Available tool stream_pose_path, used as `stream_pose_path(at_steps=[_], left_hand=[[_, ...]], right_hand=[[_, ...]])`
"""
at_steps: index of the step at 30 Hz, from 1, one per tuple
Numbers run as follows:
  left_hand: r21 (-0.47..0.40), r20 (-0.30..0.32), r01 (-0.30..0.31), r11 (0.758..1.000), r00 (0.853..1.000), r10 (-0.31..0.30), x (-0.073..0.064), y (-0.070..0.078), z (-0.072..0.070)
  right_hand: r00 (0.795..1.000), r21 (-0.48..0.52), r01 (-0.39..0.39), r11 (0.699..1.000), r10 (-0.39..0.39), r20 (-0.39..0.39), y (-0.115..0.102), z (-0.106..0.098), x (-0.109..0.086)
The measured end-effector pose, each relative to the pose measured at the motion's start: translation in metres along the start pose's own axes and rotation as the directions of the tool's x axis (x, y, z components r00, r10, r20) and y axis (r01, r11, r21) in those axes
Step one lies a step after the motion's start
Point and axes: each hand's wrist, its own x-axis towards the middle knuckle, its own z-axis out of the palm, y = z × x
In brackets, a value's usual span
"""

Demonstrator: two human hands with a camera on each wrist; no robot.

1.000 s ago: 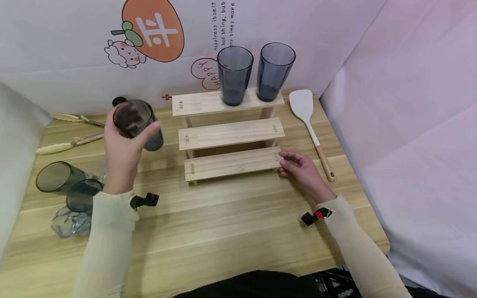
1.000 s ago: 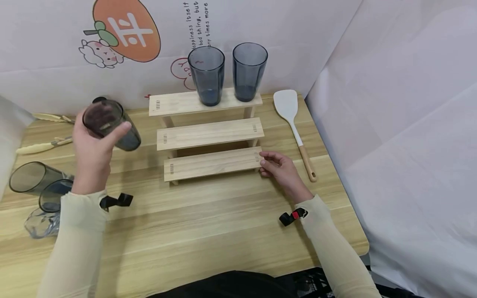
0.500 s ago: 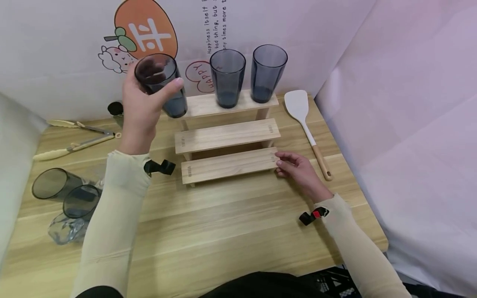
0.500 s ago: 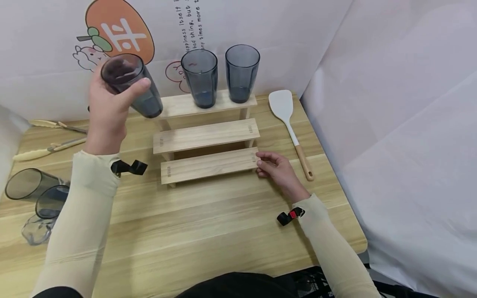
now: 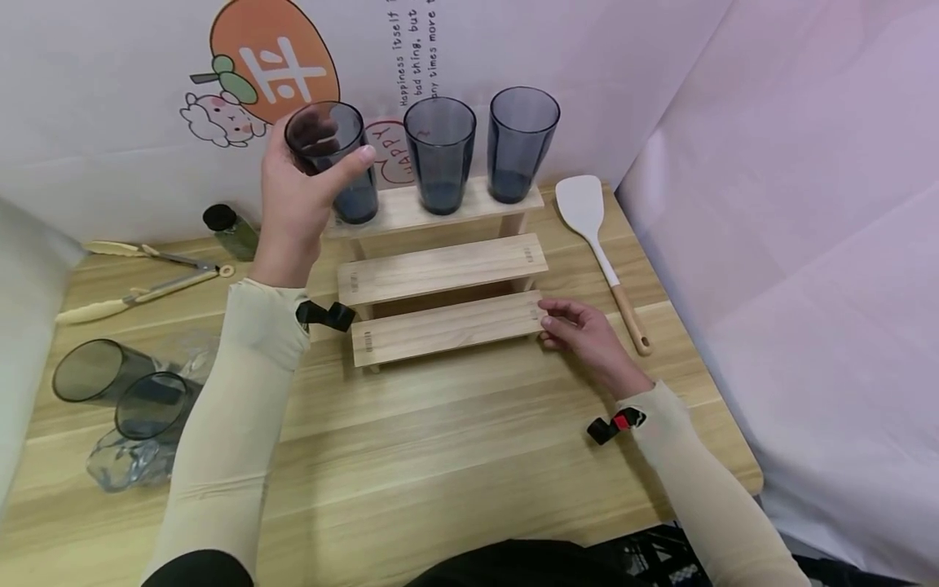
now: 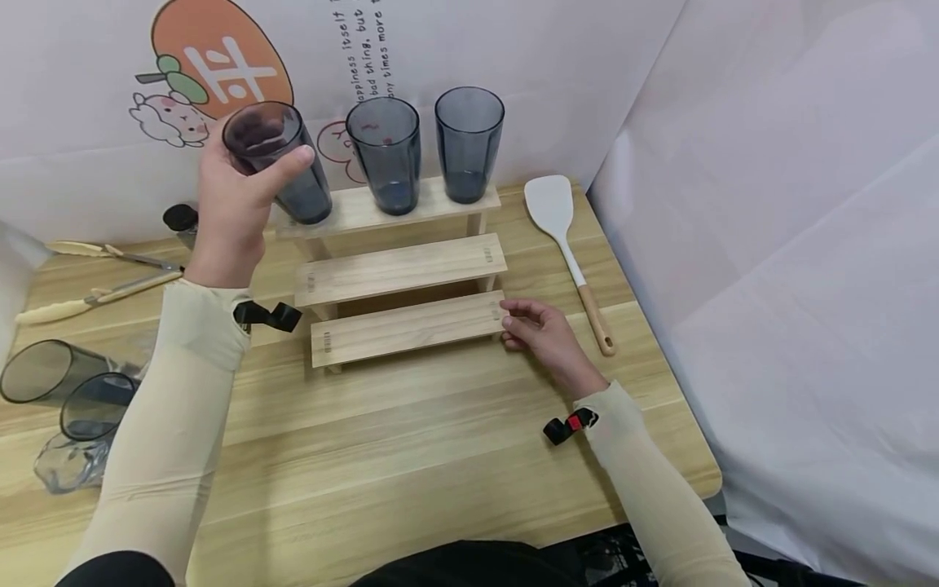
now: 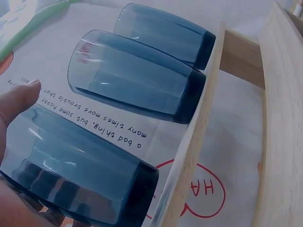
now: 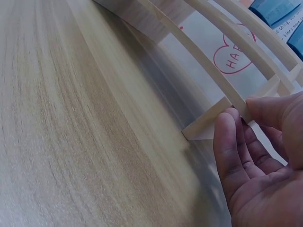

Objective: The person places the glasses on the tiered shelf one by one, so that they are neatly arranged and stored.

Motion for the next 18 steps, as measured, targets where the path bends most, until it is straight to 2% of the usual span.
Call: stream_pose_path(at_steps=[11, 18], left_hand=[[0.04, 0.009, -0.006, 0.999, 1.0, 0.005, 0.0037, -0.0057, 0.0041], [0.074, 0.024, 0.022, 0.997, 0.999, -0.024, 0.0047, -0.0058, 0.0043]], right_hand=[[1.0, -0.007, 0.002, 1.0, -0.002, 0.01, 0.0014, 0.0, 0.0013], [1.0, -0.002, -0.005, 1.0, 0.005, 0.004, 0.0013, -0.0009, 0.0003]])
